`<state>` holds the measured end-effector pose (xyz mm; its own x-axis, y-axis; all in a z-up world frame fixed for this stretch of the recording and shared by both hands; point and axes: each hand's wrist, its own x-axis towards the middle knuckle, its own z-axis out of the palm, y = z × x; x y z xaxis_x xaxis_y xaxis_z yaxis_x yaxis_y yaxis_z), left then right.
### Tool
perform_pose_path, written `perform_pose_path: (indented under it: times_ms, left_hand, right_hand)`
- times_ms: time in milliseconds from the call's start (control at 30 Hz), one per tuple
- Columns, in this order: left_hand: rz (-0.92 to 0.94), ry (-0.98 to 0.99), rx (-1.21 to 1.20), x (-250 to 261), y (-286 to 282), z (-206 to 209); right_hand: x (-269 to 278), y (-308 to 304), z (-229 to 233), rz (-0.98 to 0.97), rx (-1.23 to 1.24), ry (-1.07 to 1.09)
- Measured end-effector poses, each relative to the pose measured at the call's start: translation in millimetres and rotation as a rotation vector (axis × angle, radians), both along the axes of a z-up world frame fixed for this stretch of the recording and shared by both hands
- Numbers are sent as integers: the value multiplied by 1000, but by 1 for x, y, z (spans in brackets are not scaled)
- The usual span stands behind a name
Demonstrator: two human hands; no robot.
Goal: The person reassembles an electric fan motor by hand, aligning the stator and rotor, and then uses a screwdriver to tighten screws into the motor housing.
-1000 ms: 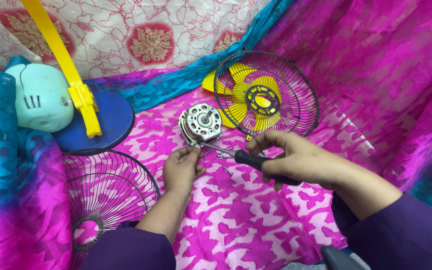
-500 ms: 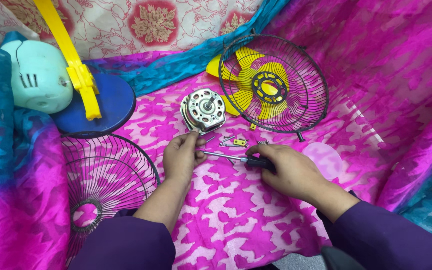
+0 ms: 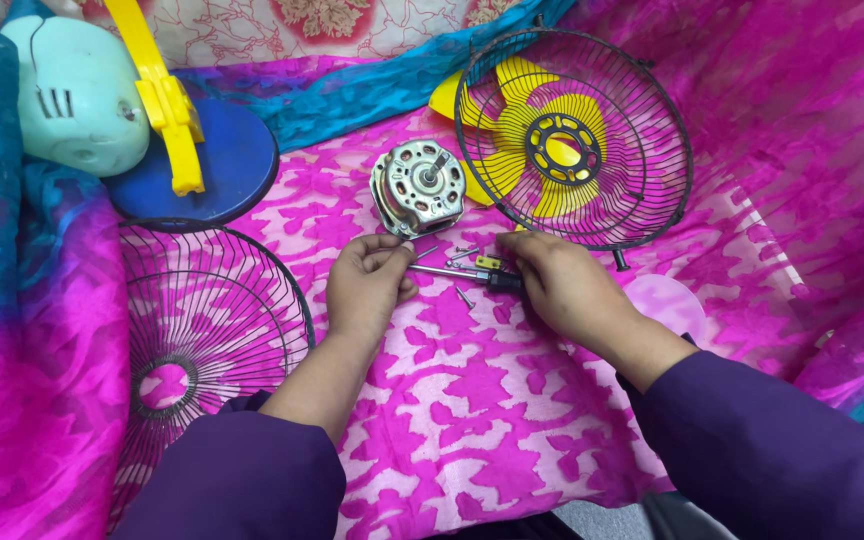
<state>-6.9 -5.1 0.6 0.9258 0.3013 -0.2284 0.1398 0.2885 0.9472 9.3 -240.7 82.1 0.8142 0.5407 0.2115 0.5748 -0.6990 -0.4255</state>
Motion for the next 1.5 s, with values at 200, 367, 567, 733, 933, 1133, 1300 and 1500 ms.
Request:
perform_pose_path:
  times_ms: [200, 367, 567, 733, 933, 1133, 1300, 1500]
  left_hand:
    - [21, -61, 178, -13, -11, 4]
    - [28, -105, 189, -16, -12, 1]
    - [53, -72, 199, -15, -13, 6]
    - [81, 141, 364, -13, -19, 31]
    - [25, 372, 555, 4, -16, 68]
    - [-73, 359, 690, 17, -1, 75]
    - [-12, 315, 686, 28, 16, 67]
    - [-40, 303, 366, 50, 43, 58]
  right_hand:
    - [12, 20, -9, 148, -50, -71]
    - [24, 26, -13, 132, -125, -127]
    - [31, 31, -8, 106, -268, -141]
    - [30, 38, -7, 45, -336, -123]
    - [26, 44, -2, 42, -340, -142]
    - [22, 53, -3, -26, -421, -133]
    - [17, 57, -4, -85, -420, -130]
    - [13, 61, -5, -94, -421, -167]
